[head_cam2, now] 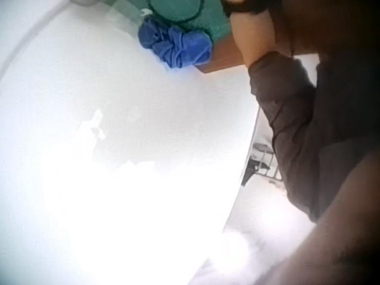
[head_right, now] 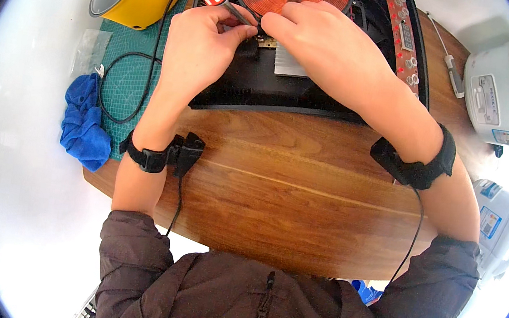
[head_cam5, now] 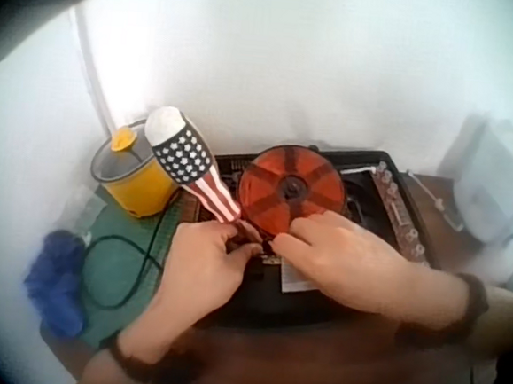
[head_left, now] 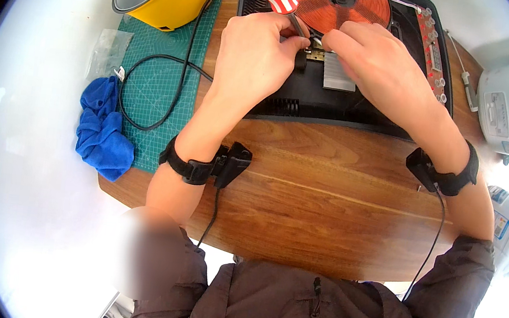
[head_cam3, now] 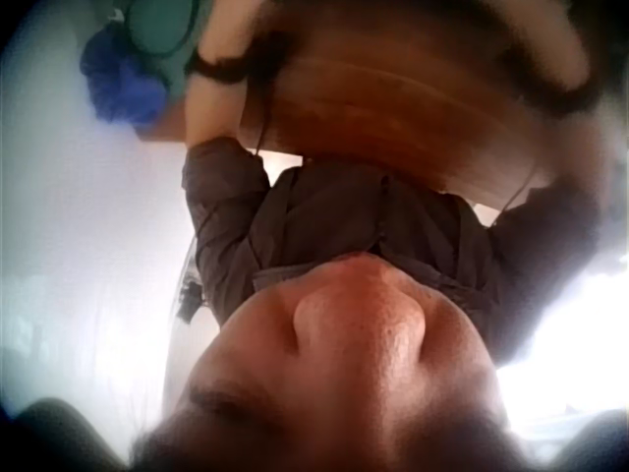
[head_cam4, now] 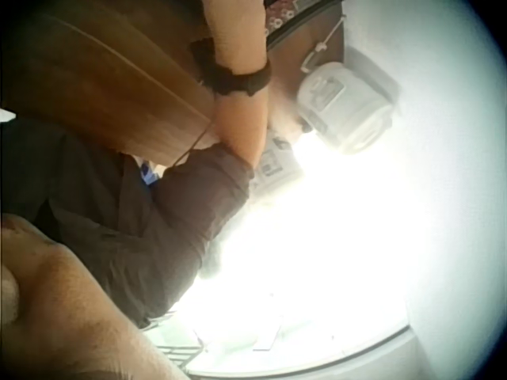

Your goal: The person uses a screwdriver to remove screws from the underside of an induction cooktop, detaches the fan cover, and then reassembles the unit by replacing the cover and tightening the screws.

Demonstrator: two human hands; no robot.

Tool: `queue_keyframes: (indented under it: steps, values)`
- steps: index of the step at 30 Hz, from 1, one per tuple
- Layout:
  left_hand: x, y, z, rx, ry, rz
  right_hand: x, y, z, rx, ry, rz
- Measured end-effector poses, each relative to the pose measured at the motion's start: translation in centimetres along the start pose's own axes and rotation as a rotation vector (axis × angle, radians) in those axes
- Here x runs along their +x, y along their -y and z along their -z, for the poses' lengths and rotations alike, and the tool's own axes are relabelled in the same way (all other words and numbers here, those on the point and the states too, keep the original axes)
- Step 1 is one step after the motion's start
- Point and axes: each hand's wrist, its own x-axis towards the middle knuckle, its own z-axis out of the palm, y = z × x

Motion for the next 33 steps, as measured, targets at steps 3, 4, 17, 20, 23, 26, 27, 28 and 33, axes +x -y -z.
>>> queue_keyframes:
  steps: [3, 4, 17, 20, 23, 26, 27, 28, 33]
  values:
    - [0.1, -0.5, 0.1, 0.113, 0.032, 0.047, -0.1, -0.1, 0.0, -0.020, -0.009, 0.009]
    - [0.0, -0.3, -0.1, 0.127, 0.024, 0.032, -0.2, -0.1, 0.1, -0.023, -0.015, 0.016]
    - [-0.7, 0.3, -0.9, 0.174, -0.042, 0.005, 0.0, -0.1, 0.5, 0.154, -0.042, -0.047]
    - [-0.8, 0.5, -1.1, 0.174, -0.054, -0.008, -0.2, -0.4, 0.2, 0.135, -0.037, -0.020]
    - [-0.8, 0.3, -1.0, 0.200, -0.063, -0.004, -0.4, -1.3, 0.7, 0.088, 0.017, 0.063]
    - [-0.8, 0.7, -1.2, 0.181, -0.090, -0.032, -0.2, -1.3, 1.1, 0.161, -0.008, 0.085]
    - [-0.8, 0.8, -1.4, 0.165, -0.102, -0.048, -0.1, -1.1, 1.1, 0.205, -0.014, 0.057]
    - [-0.8, 0.9, -1.4, 0.176, -0.103, -0.059, -0.1, -1.0, 1.1, 0.249, -0.020, 0.029]
    - [-0.8, 0.9, -1.6, 0.208, -0.105, -0.092, -0.2, -1.0, 1.1, 0.227, -0.012, 0.051]
